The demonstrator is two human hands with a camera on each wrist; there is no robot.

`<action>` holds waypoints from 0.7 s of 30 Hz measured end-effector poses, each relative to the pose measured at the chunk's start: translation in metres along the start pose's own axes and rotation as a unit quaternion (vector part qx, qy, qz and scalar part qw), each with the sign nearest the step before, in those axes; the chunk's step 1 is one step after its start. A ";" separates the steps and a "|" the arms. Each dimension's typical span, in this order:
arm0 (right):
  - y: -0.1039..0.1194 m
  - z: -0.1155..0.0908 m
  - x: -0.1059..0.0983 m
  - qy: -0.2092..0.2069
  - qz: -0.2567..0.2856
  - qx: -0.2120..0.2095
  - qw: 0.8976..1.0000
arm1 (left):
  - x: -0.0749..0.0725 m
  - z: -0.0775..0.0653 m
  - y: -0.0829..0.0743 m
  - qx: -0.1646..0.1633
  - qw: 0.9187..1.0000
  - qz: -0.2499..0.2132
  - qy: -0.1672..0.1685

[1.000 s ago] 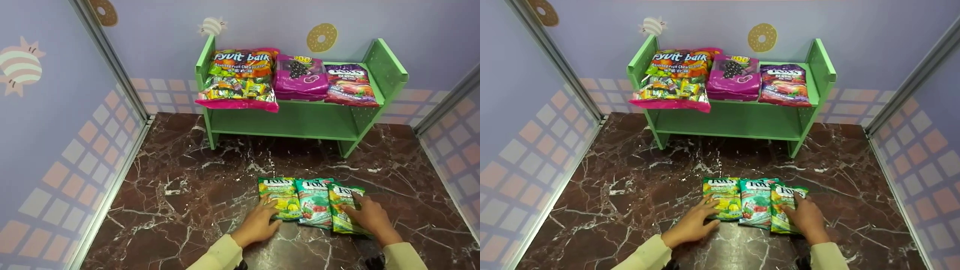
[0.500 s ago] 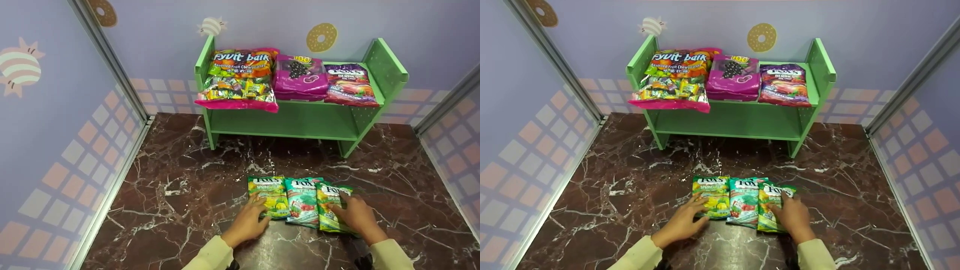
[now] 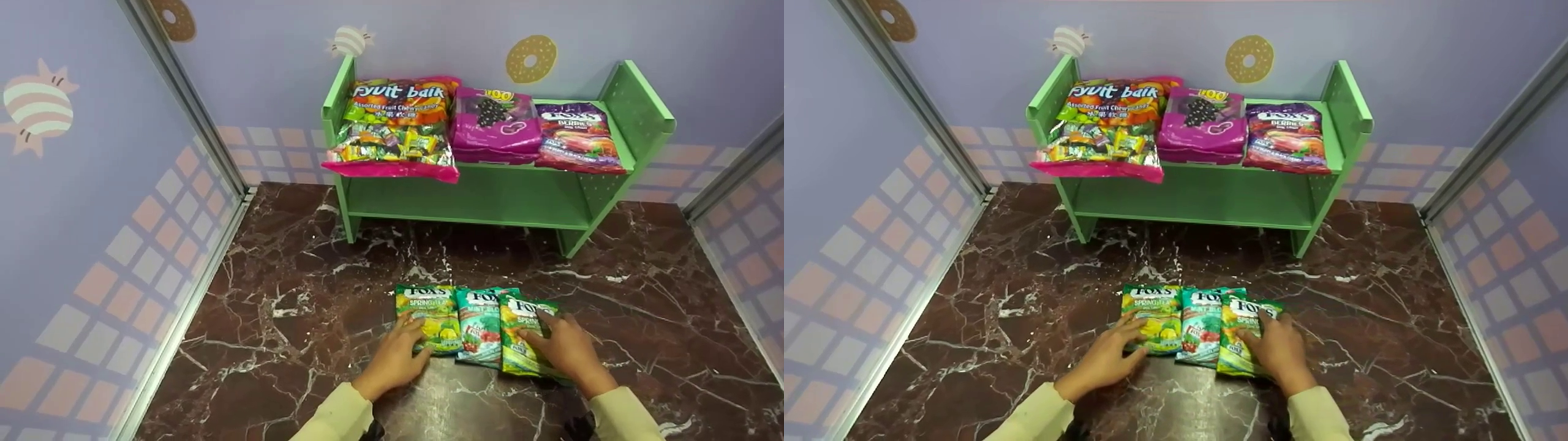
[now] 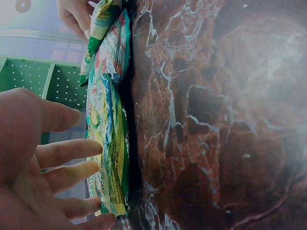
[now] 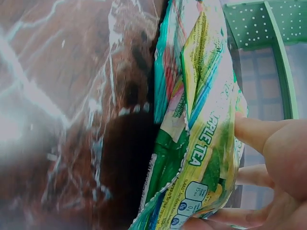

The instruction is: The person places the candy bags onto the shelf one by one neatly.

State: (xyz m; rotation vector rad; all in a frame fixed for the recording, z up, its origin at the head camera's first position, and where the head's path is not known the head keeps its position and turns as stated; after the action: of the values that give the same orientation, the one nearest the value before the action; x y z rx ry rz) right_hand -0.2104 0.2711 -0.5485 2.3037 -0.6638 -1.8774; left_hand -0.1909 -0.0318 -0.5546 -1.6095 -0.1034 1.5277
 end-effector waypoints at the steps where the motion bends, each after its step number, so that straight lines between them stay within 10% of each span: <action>1: 0.001 0.000 0.000 -0.001 0.003 -0.001 1.000 | 0.000 0.000 0.000 0.001 1.000 0.001 -0.001; 21: 0.022 -0.002 0.012 0.010 0.034 0.003 0.999 | -0.015 -0.006 0.014 -0.007 0.999 0.039 -0.024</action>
State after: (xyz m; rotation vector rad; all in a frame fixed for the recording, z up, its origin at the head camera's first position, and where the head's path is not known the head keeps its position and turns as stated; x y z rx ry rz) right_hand -0.2124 0.2466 -0.5513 2.2690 -0.7368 -1.8238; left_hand -0.1966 -0.0526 -0.5529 -1.6048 -0.0779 1.6290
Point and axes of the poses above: each hand's wrist, its own z-axis towards the middle knuckle, its own x-axis out of the palm, y = z × x, the point moved 5 cm from there along z, towards the middle knuckle, and after that the axes turned 13 degrees about x, right-handed, at the moved point
